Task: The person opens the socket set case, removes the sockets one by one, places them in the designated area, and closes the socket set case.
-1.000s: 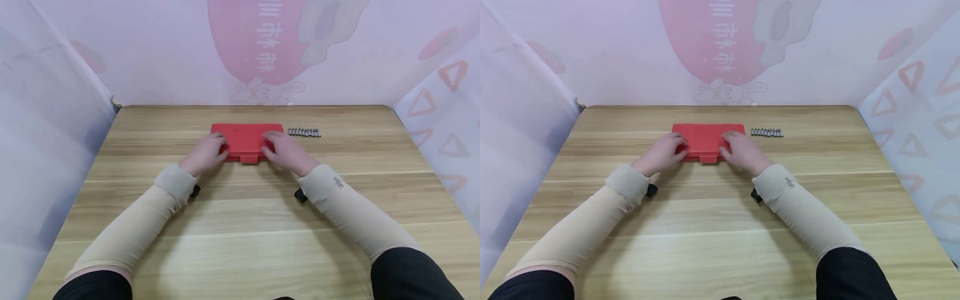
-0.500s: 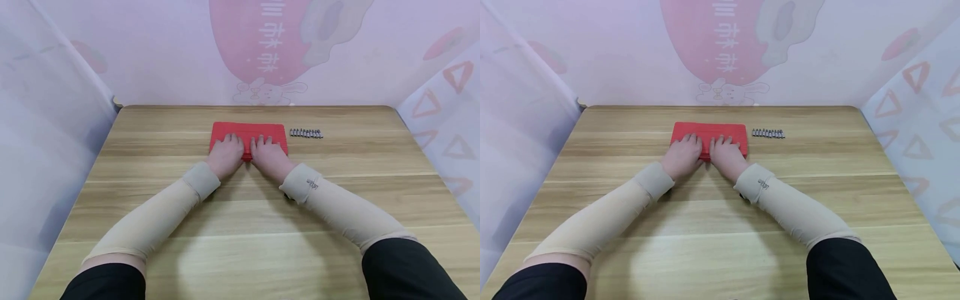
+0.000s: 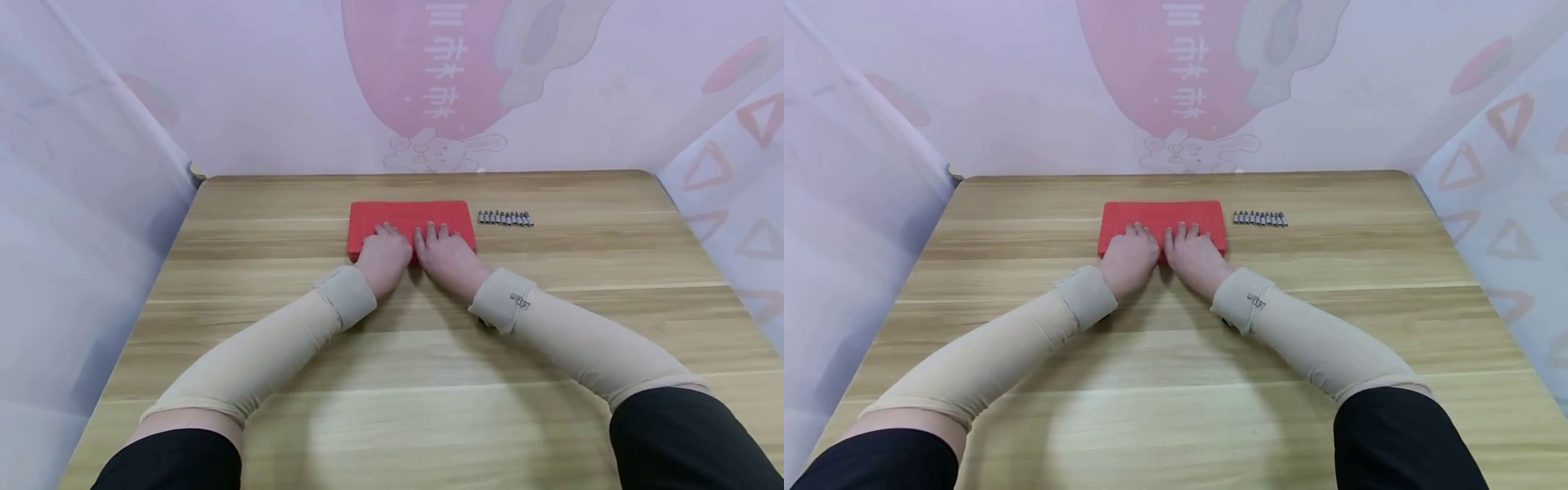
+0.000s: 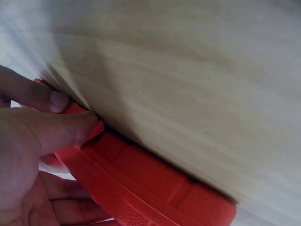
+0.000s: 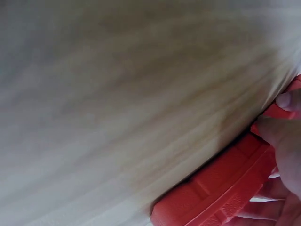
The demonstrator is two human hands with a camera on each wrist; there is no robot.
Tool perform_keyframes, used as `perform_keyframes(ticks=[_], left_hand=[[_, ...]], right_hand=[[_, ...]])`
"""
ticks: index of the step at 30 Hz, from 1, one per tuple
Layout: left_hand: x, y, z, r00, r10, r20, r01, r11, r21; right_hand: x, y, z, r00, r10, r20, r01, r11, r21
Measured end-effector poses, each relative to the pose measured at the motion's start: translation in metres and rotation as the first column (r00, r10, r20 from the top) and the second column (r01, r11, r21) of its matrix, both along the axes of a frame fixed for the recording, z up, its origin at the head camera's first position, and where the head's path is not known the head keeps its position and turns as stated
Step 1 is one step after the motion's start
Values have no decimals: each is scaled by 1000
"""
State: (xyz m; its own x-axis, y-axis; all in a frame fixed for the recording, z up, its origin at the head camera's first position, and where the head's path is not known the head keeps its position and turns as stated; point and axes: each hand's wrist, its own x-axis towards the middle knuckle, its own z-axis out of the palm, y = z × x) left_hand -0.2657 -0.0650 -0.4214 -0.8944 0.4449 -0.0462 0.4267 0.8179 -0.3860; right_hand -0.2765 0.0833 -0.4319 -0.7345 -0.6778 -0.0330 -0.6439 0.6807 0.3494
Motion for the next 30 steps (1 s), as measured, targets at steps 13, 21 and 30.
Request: perform_keyframes(ticks=[13, 21, 30], left_hand=[[-7, -13, -4, 998, 15, -65, -17, 999, -34], [-10, -19, -4, 998, -36, -46, 35, 999, -20], [-23, -30, -8, 997, -24, 73, 21, 999, 45]], right_hand=[[-15, -16, -4, 999, 38, -20, -38, 999, -3], [-23, -10, -2, 994, 9, 112, -4, 999, -42], [-31, -4, -8, 981, -22, 193, 52, 987, -151]])
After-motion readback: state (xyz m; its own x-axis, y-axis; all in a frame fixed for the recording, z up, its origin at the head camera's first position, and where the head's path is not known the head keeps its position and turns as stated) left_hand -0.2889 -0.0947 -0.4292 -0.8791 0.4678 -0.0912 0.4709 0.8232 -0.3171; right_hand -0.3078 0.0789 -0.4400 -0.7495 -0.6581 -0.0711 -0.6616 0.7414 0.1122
